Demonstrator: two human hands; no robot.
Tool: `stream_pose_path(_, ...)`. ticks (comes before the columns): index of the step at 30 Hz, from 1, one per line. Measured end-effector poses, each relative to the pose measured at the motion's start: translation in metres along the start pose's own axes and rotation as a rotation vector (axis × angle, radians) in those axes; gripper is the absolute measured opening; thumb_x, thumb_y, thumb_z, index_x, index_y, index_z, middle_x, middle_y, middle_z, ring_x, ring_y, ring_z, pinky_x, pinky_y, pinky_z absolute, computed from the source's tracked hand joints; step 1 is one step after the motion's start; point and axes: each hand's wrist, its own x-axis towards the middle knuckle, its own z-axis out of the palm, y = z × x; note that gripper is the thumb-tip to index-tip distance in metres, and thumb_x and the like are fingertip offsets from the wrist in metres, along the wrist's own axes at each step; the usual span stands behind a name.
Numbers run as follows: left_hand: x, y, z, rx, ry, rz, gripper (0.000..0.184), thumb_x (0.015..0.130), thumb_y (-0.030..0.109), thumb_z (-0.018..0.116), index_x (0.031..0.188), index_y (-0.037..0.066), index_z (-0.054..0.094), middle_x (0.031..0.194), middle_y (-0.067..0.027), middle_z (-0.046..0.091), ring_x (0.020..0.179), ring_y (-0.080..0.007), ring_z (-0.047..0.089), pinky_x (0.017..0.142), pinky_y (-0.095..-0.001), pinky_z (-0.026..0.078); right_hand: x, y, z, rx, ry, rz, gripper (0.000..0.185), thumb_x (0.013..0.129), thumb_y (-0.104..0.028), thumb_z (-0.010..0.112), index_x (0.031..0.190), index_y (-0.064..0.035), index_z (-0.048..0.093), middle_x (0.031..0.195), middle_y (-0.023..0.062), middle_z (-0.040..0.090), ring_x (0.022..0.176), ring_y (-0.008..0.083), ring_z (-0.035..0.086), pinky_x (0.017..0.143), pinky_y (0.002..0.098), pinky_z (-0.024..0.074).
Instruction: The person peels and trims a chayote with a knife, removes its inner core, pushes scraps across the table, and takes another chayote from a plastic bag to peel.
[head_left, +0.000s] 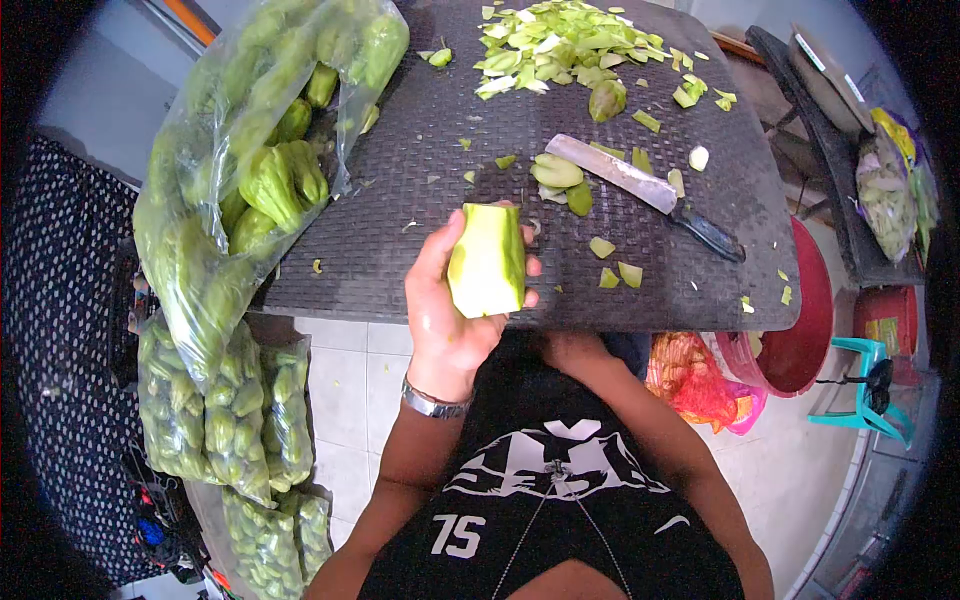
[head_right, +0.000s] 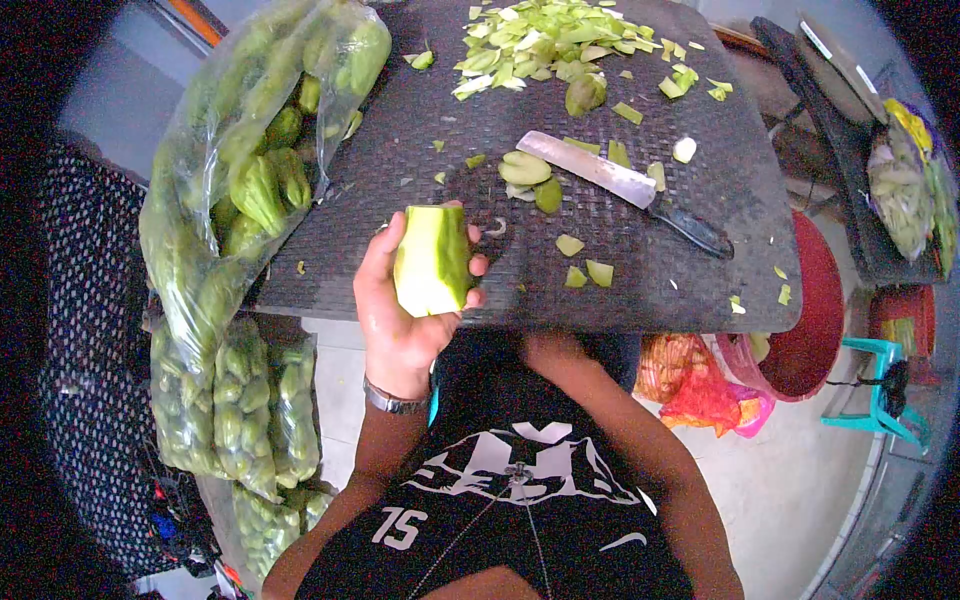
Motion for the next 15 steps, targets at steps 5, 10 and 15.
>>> stream_pose_path(5,-0.004,0.005,-0.004,-0.045,-0.049,0.039,0.054,0.101,0.045,0.051,0.131,0.000,0.057,0.112,-0.0201,0.068,0.088,-0.0324,0.069,0.065,-0.0444,0.060,-0.031,-0.020,-0.070,-0.086,-0.277,0.117,0.037,0.096,-0.018,0.055,0.130,-0.0025,0.058,0.134,0.0259,0.059,0.121,0.0422,0.061,0.103,0.0538,0.0487)
stream_pose_path(10,-0.011,0.014,-0.008,-0.075,-0.158,0.065,0.061,0.100,0.045,0.051,0.135,-0.005,0.051,0.114,-0.0250,0.065,0.088,-0.0376,0.069,0.061,-0.0469,0.062,-0.054,-0.044,-0.149,-0.075,-0.404,0.065,0.024,0.097,-0.020,0.056,0.113,-0.0027,0.063,0.113,0.0217,0.067,0.100,0.0396,0.071,0.085,0.0499,0.0582)
stream_pose_path(15,-0.014,0.017,-0.009,-0.062,-0.245,0.006,0.065,0.098,0.049,0.050,0.133,-0.006,0.052,0.110,-0.0251,0.066,0.077,-0.0384,0.072,0.049,-0.0367,0.059,-0.041,-0.062,-0.236,0.168,0.067,0.058,0.027,0.091,-0.013,0.072,0.115,-0.0027,0.065,0.101,0.0174,0.070,0.091,0.0315,0.072,0.078,0.0390,0.0576)
